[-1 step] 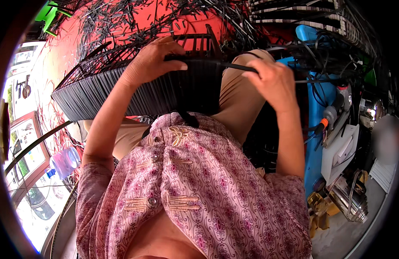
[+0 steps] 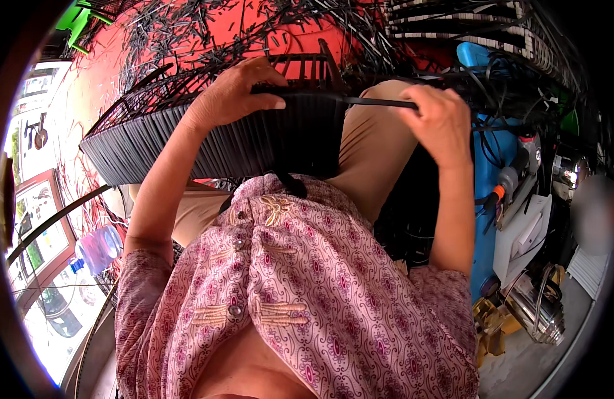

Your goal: The person weaves black plastic strips into a metal chair frame to create a seat. They repeatedly thread the strips through the frame, pull them tight, and adjust the weave pattern while sitting on the floor.

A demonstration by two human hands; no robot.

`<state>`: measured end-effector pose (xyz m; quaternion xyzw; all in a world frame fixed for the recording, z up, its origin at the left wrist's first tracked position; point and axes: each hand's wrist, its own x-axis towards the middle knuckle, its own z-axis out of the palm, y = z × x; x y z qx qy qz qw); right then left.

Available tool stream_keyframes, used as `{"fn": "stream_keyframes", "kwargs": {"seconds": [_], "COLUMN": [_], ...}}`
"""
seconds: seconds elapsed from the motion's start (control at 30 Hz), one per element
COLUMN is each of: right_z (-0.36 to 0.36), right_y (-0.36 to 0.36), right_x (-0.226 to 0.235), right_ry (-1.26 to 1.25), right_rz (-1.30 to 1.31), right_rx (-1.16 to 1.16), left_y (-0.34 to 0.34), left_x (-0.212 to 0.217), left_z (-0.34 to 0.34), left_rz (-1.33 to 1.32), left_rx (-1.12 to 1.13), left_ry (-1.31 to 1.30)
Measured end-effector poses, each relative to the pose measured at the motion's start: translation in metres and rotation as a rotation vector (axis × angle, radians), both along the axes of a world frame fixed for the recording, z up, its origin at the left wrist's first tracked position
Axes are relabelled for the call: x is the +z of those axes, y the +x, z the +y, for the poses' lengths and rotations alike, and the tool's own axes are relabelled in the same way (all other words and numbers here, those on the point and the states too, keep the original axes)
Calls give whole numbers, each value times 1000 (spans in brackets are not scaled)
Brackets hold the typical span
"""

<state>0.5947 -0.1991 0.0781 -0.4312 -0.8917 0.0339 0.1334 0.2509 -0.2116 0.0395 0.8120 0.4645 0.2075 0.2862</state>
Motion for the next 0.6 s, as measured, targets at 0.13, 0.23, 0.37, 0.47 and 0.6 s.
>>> {"fn": "stream_keyframes", "kwargs": {"seconds": [0.13,0.23,0.37,0.47,0.6], "right_z": [27,11,-8,-9,-13], "right_y": [14,2,-41,-88,-131], "right_x": [5,20,39,22,-12], "right_ry": [-18,-436,-473,-512,-187], "right_rz": [-243,-199,142,198,91], "right_rx": [-185,-359,190,135,96], "left_y": [-6,-3,5,11,16], "left_x": [-7,-6,-2,-2,-5], "left_z": [6,4,-5,-16,-30], "left_rz": [-80,-94,-75,-49,9], "left_rx": [-103,-51,66,106,165], "left_ry": [3,-89,-88,100,265]}}
